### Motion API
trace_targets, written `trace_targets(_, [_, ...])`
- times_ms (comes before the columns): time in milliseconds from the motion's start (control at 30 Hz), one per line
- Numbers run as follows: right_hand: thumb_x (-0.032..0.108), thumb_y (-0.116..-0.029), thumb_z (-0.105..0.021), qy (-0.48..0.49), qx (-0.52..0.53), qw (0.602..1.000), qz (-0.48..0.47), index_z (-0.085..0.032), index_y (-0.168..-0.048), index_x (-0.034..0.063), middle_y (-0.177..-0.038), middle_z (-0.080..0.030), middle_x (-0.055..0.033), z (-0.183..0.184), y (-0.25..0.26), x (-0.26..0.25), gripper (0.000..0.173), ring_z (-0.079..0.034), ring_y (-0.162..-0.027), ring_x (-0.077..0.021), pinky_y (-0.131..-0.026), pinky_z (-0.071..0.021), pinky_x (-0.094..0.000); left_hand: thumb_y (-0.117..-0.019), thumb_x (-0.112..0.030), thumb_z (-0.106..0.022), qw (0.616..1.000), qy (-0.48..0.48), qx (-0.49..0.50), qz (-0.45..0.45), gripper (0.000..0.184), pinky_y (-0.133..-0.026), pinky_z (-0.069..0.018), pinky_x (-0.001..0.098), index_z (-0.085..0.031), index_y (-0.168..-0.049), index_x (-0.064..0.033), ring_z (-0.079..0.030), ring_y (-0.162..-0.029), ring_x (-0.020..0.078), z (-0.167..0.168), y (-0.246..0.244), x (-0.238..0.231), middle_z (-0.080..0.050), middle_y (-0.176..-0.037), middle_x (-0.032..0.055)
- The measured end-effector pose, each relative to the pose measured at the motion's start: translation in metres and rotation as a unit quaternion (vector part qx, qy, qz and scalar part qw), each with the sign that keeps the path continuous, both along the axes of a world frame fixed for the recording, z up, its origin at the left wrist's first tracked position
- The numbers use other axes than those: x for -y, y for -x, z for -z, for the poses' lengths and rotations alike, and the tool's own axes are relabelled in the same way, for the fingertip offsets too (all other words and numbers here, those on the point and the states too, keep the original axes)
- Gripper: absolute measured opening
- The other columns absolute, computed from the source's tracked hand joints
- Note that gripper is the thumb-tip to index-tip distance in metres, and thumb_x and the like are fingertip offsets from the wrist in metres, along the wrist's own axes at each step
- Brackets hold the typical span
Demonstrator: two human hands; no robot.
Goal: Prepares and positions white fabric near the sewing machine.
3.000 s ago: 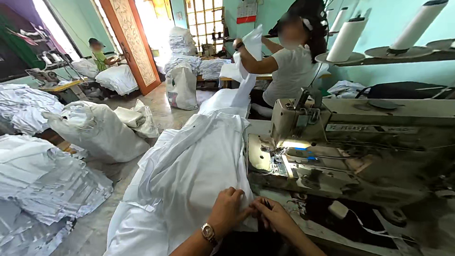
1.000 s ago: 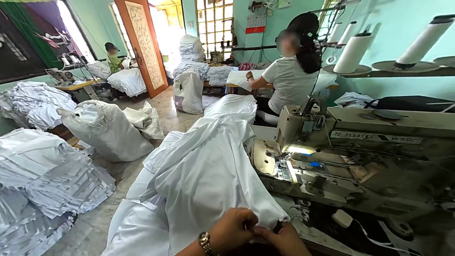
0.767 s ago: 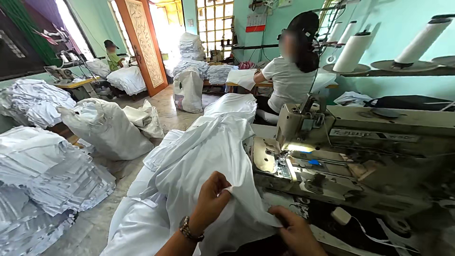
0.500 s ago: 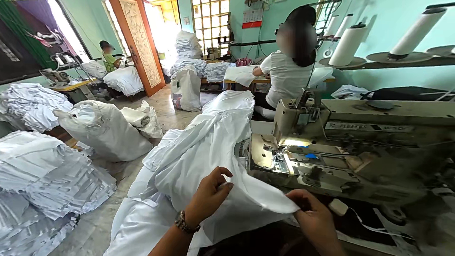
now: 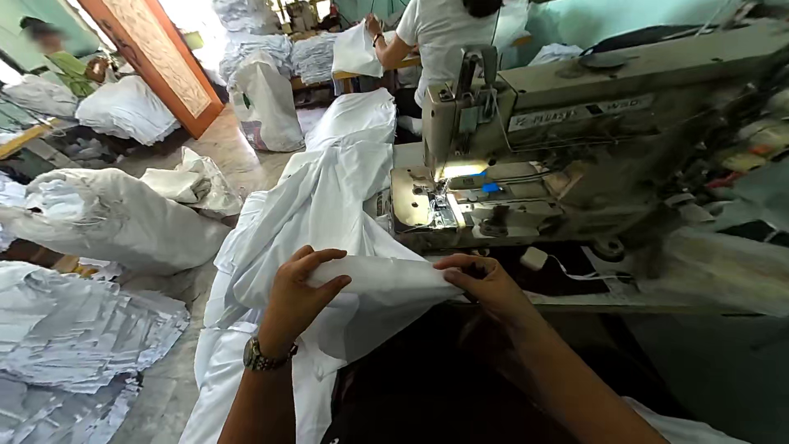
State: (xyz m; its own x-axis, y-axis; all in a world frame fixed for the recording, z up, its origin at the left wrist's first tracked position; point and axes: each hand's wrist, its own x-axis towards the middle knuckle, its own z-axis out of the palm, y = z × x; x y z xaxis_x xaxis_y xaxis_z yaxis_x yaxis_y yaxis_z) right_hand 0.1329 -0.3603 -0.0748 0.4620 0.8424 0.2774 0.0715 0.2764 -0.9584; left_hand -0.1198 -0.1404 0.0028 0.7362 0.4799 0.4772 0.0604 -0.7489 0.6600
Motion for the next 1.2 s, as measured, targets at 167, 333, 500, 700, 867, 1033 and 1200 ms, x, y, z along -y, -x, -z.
trace_targets(167, [0.037,-0.09,-0.078,0.024,0.204,0.979,0.013,-0.078,-0.119,0.0206,-0.089,-0.066,0.0045,0.004,0.0,-0.001,0.033,-0.056,-0.079,0.0031,-0.069,-0.0479,-0.0136,-0.0875,-0.039,-0.078,0.996,-0.077,-0.046,-0.03,0.026,-0.075,-0.051,0.0219,-0.08,-0.105,-0.0188,-0.061,-0.081,0.0009,0.009,0.002,-0.001,-0.07,-0.088,-0.0051])
trace_targets(333, [0.026,-0.1024,-0.057,0.043,0.34,0.938,0.057,-0.076,-0.122,0.0191,-0.09,-0.07,-0.0017,0.004,-0.009,-0.013,0.028,-0.062,-0.077,-0.0065,-0.073,-0.054,-0.0265,-0.0922,-0.029,-0.075,0.993,-0.096,-0.009,-0.067,0.019,-0.072,-0.0494,0.0221,-0.08,-0.105,-0.017,-0.057,-0.076,0.0029,0.021,-0.014,-0.003,-0.065,-0.084,-0.0047])
trace_targets(500, [0.025,-0.0984,-0.067,0.259,0.412,0.873,0.027,-0.076,-0.119,0.0147,-0.105,-0.069,-0.0165,0.02,-0.017,-0.023,0.024,-0.068,-0.098,-0.0326,-0.088,-0.0553,-0.0546,-0.0951,-0.025,-0.07,0.938,-0.082,-0.333,-0.06,0.03,-0.1,-0.048,0.059,-0.074,-0.123,-0.0153,-0.062,-0.115,0.0372,0.061,-0.033,-0.02,-0.067,-0.119,0.0185])
trace_targets(700, [0.026,-0.0976,-0.065,0.157,0.427,0.872,0.178,-0.075,-0.1,0.0075,-0.084,-0.067,-0.0098,0.011,0.01,-0.025,0.021,-0.067,-0.077,-0.0258,-0.069,-0.0575,-0.0464,-0.0964,-0.017,-0.067,0.959,-0.16,-0.233,-0.039,0.028,-0.096,-0.0517,0.0539,-0.073,-0.123,-0.01,-0.064,-0.112,0.035,0.056,-0.05,0.018,-0.067,-0.121,0.0164])
trace_targets(867, [0.038,-0.0994,-0.064,0.244,0.259,0.934,0.021,-0.066,-0.111,0.0051,-0.088,-0.066,-0.0083,0.01,0.028,-0.051,0.035,-0.064,-0.077,-0.0187,-0.073,-0.0552,-0.04,-0.0978,-0.027,-0.068,0.969,-0.073,-0.234,0.012,0.031,-0.094,-0.0561,0.0477,-0.072,-0.121,-0.0069,-0.066,-0.108,0.0303,0.088,-0.082,0.013,-0.065,-0.121,0.0163])
trace_targets(1033, [0.025,-0.1004,-0.062,0.253,0.172,0.952,-0.019,-0.064,-0.128,0.0055,-0.107,-0.07,-0.0096,0.036,0.018,-0.05,0.033,-0.067,-0.089,-0.014,-0.084,-0.056,-0.0331,-0.1008,-0.02,-0.063,0.989,0.016,-0.147,-0.02,0.018,-0.078,-0.0574,0.0361,-0.074,-0.102,-0.0053,-0.067,-0.081,0.0169,0.11,-0.08,-0.006,-0.069,-0.093,0.0086])
trace_targets(1200, [0.033,-0.0991,-0.066,0.221,0.198,0.955,0.011,-0.07,-0.13,0.0132,-0.107,-0.074,-0.0062,0.044,0.019,-0.052,0.037,-0.069,-0.089,-0.0122,-0.085,-0.0575,-0.0345,-0.0992,-0.012,-0.065,0.985,0.164,-0.031,0.042,0.011,-0.066,-0.0543,0.023,-0.07,-0.101,-0.0021,-0.062,-0.07,0.0057,0.11,-0.076,-0.011,-0.068,-0.085,0.0026])
